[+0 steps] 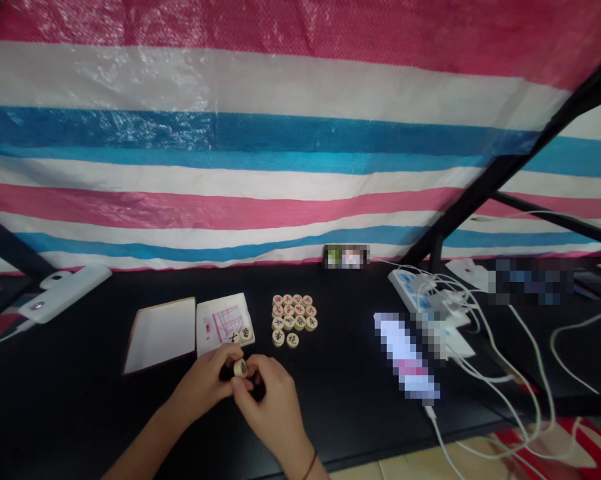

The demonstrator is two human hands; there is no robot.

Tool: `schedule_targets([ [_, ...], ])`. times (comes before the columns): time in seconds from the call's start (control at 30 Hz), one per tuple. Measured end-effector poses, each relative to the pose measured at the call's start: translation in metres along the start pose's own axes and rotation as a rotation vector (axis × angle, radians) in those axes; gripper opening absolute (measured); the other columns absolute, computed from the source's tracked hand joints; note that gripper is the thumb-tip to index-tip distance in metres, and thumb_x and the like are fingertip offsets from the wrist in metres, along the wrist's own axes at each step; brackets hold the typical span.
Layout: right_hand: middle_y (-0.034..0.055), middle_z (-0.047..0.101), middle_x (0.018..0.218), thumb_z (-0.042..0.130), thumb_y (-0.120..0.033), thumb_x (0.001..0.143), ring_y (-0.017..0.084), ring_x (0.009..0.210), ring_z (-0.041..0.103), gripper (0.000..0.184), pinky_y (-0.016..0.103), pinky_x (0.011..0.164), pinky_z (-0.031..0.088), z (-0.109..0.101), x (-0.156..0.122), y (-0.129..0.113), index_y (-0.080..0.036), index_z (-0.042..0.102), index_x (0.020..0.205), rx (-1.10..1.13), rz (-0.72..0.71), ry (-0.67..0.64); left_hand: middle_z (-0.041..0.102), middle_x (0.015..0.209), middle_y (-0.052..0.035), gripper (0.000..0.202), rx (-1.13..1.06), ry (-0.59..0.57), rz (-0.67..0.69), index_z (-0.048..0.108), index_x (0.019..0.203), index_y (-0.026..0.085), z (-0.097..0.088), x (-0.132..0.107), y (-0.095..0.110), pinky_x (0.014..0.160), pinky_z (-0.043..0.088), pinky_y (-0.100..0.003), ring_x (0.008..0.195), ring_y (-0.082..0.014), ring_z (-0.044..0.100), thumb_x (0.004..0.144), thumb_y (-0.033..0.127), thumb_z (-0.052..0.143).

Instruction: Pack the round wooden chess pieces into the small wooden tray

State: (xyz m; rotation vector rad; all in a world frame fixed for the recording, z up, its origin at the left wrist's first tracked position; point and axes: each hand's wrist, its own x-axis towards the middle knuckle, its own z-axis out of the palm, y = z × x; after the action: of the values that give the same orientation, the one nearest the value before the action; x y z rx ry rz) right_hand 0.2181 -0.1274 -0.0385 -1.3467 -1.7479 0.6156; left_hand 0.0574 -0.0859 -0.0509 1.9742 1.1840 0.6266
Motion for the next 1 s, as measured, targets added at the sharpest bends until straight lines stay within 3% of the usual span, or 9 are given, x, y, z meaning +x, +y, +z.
schedule_targets([
  [0.17, -0.0004, 0.065, 0.075, 0.057, -0.021, 0.083, 0.012, 0.062, 0.059, 0.013, 0.020, 0.059, 0.046, 0.009, 0.001, -0.004, -0.020, 0.064, 0.094, 0.072, 0.028, -0.013, 0.069, 0.089, -0.0001, 0.019, 0.059, 0.006, 0.056, 0.057, 0.094, 0.023, 0.000, 0.000, 0.000, 0.074, 0.049, -0.029, 0.083, -0.0192, 0.065, 0.080, 0.030, 0.068],
  [0.27, 0.0003, 0.067, 0.077, 0.058, -0.022, 0.083, 0.013, 0.063, 0.060, 0.015, 0.021, 0.059, 0.048, 0.007, 0.000, 0.000, -0.020, 0.065, 0.096, 0.074, 0.029, 0.019, 0.069, 0.095, -0.0013, 0.028, 0.071, 0.002, 0.091, 0.057, 0.106, 0.024, 0.002, 0.000, -0.002, 0.079, 0.050, -0.031, 0.087, -0.0195, 0.065, 0.081, 0.031, 0.068],
  [0.37, 0.0033, 0.069, 0.083, 0.058, -0.027, 0.085, 0.015, 0.068, 0.063, 0.018, 0.023, 0.060, 0.049, -0.002, 0.000, 0.016, -0.019, 0.065, 0.099, 0.010, 0.033, 0.184, 0.068, 0.100, -0.0027, 0.059, 0.098, -0.009, 0.131, 0.047, 0.128, 0.024, 0.002, 0.000, -0.003, 0.085, 0.049, -0.034, 0.091, -0.0202, 0.064, 0.077, 0.036, 0.074],
  [0.43, 0.0058, 0.069, 0.088, 0.057, -0.032, 0.086, 0.016, 0.072, 0.063, 0.023, 0.025, 0.062, 0.050, -0.011, 0.001, 0.033, -0.018, 0.064, 0.103, -0.072, 0.055, 0.315, 0.068, 0.096, -0.0015, 0.070, 0.107, -0.020, 0.131, 0.043, 0.135, 0.024, 0.001, 0.001, -0.003, 0.084, 0.050, -0.034, 0.088, -0.0193, 0.063, 0.075, 0.038, 0.076],
  [0.53, 0.0069, 0.068, 0.087, 0.058, -0.040, 0.085, 0.019, 0.074, 0.063, 0.030, 0.029, 0.066, 0.050, -0.025, 0.004, 0.062, -0.017, 0.063, 0.103, -0.201, 0.106, 0.430, 0.067, 0.092, 0.0002, 0.059, 0.099, -0.031, 0.119, 0.045, 0.134, 0.026, -0.001, -0.001, 0.002, 0.080, 0.051, -0.032, 0.081, -0.0164, 0.062, 0.081, 0.037, 0.069],
  [0.67, 0.0080, 0.067, 0.088, 0.056, -0.043, 0.086, 0.020, 0.076, 0.063, 0.032, 0.032, 0.069, 0.051, -0.031, 0.005, 0.086, -0.017, 0.063, 0.103, -0.261, 0.142, 0.429, 0.067, 0.090, -0.0004, 0.044, 0.125, -0.019, 0.138, 0.050, 0.129, 0.024, -0.003, -0.002, 0.007, 0.081, 0.051, -0.033, 0.079, -0.0163, 0.062, 0.087, 0.033, 0.061],
  [1.0, 0.0109, 0.070, 0.098, 0.053, -0.036, 0.090, 0.025, 0.091, 0.062, 0.028, 0.041, 0.082, 0.049, -0.025, 0.010, 0.083, -0.018, 0.066, 0.106, -0.352, 0.039, 0.305, 0.067, 0.084, -0.0009, 0.030, 0.162, 0.017, 0.207, 0.057, 0.120, 0.023, -0.005, -0.001, 0.009, 0.084, 0.050, -0.033, 0.084, -0.0172, 0.063, 0.091, 0.024, 0.051],
])
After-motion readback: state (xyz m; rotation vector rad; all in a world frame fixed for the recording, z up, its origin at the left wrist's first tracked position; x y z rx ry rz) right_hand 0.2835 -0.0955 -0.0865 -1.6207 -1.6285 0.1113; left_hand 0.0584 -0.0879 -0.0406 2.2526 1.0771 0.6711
